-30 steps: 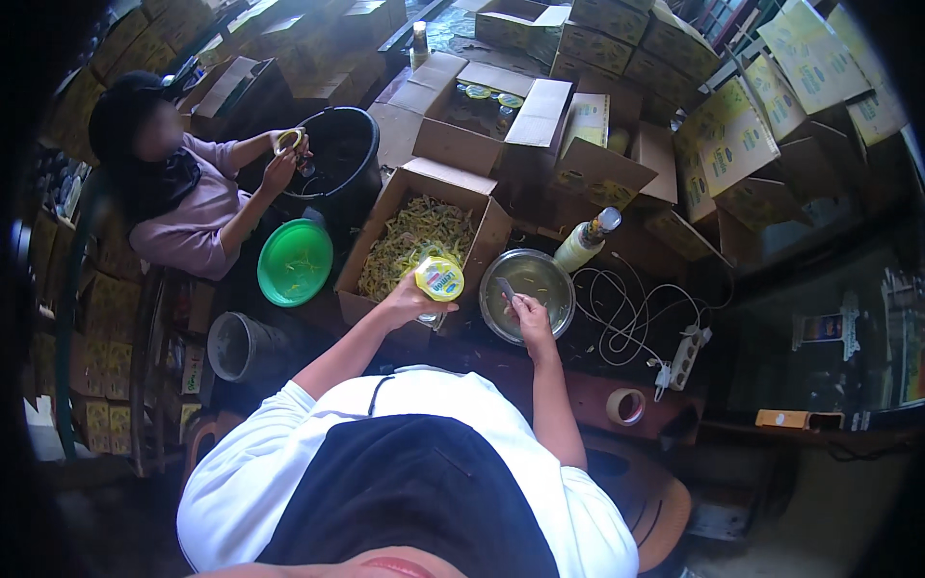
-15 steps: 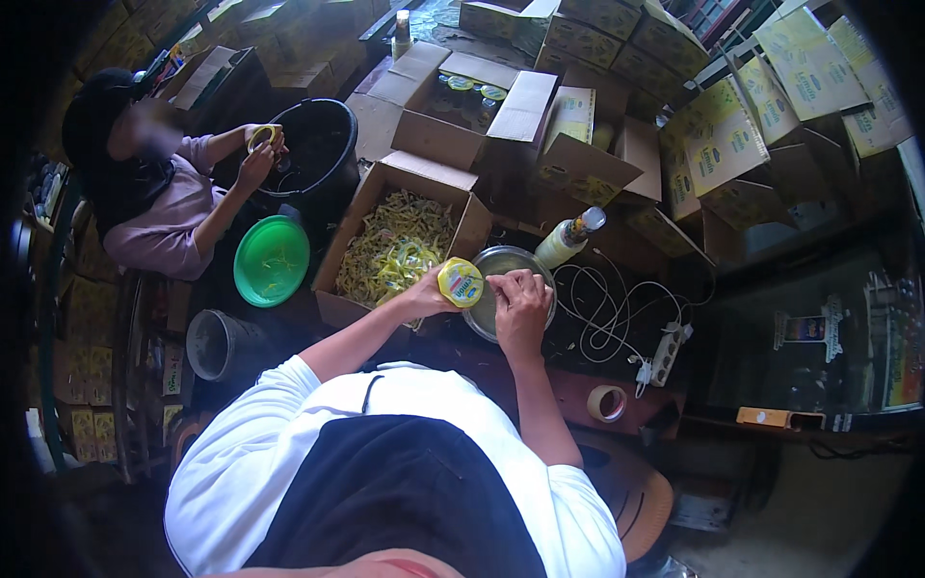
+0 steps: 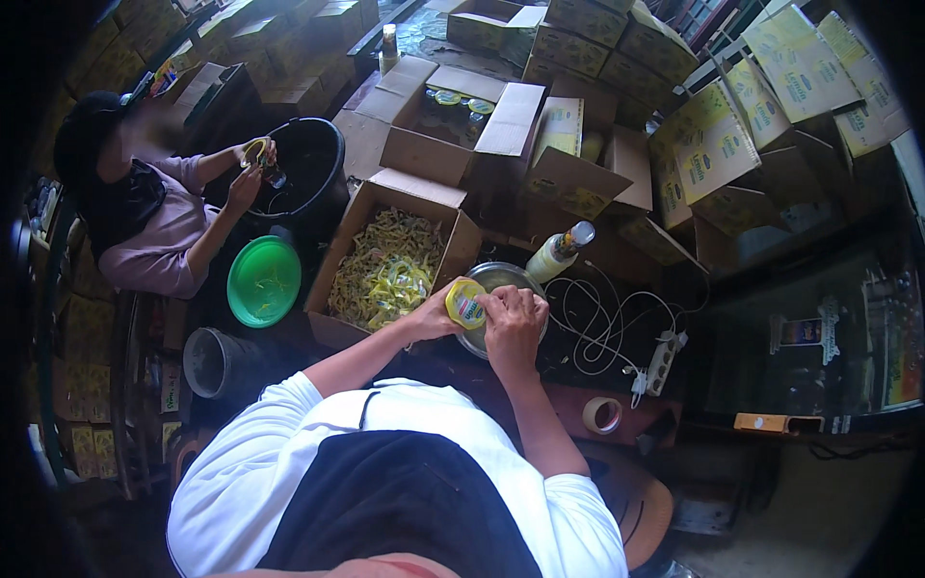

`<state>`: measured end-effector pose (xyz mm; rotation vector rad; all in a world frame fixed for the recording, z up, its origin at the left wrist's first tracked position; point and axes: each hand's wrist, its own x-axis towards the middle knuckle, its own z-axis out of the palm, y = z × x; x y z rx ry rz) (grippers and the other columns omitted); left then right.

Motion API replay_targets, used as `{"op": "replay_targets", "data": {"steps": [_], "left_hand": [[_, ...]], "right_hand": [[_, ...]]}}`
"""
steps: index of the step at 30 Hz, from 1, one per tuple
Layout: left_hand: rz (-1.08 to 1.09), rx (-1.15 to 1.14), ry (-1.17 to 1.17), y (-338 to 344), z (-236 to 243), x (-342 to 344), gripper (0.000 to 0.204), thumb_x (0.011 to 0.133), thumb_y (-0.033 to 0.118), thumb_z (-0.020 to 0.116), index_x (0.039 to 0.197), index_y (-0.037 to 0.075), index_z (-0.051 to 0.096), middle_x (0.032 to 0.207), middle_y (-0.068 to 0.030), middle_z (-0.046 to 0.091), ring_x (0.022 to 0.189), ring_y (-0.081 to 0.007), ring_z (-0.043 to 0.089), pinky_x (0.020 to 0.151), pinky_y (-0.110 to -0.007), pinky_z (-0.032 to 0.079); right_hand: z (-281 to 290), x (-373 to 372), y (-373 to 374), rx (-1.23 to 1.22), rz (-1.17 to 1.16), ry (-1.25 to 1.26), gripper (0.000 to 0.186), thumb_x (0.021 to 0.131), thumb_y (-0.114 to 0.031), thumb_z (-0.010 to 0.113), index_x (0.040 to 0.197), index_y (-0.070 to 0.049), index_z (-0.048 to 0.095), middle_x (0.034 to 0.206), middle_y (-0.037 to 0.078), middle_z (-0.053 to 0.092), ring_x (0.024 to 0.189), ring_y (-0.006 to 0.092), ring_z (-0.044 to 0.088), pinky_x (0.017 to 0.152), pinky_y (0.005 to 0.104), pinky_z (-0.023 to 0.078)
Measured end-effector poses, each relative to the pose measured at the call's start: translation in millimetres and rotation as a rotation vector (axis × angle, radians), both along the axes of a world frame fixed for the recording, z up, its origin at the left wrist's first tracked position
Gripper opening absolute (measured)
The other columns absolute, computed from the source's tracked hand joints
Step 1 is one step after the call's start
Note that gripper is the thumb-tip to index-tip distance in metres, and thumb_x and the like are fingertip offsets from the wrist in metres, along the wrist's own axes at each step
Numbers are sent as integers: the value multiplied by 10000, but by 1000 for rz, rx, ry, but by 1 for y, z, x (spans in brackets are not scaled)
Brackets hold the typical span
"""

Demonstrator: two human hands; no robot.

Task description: The person reaches into a cardboard box to pick up small yellow packets, places the packets into a clear plastic bag, and handles a small cup by hand.

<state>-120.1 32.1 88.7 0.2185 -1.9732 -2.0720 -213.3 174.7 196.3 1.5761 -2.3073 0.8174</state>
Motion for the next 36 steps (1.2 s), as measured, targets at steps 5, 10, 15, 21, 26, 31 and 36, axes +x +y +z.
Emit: {"op": "replay_targets", "data": {"steps": [5,10,15,21,26,31,36], "left_hand": [[32,-195,8,3,-2,-7,709,695,39,794,1309,88,443,1205,-64,550,1125,-156,531,978,-296,441],[52,-130,-42,6,-12,-4,708,700,38,790,1312,91,439,1196,-67,555,1117,-158,538,972,-296,447],[64,-19,-16,12,-13,-4,710,705,19,786,1313,105,430,1182,-53,557,1103,-142,540,957,-290,457],[82,60,-45,18,0,-3,716,639,9,794,1266,69,454,1154,-81,569,1102,-168,546,966,-301,447],[48,45,-52,20,-13,-6,711,650,42,801,1269,72,452,1183,-100,554,1135,-177,527,990,-309,425],[19,-63,7,26,-11,-10,727,704,15,796,1321,93,421,1196,-64,572,1114,-141,548,980,-298,449],[27,1,-17,25,-12,-13,729,695,11,798,1312,98,420,1194,-68,574,1124,-150,548,985,-298,448]], "right_hand": [[7,-3,1,-3,11,31,201,733,-47,706,910,-144,709,881,-1,577,906,200,546,873,393,363],[3,-4,0,52,41,59,171,764,-80,656,921,-124,707,897,-4,588,923,184,554,892,406,370],[-6,-7,2,95,33,98,186,764,-81,637,928,-121,717,896,-3,592,921,179,557,882,401,367],[-3,-7,7,90,18,117,178,769,-89,632,923,-115,719,893,-6,593,916,177,555,878,394,366],[-14,-7,10,91,35,126,177,763,-61,645,911,-136,705,876,-6,592,906,193,555,864,392,365],[-21,-8,17,108,4,135,140,775,-106,627,883,-123,714,892,-10,594,925,172,552,881,397,365],[-16,-22,31,132,-73,145,138,773,-80,639,874,-134,716,872,-12,583,918,176,553,877,395,365]]}}
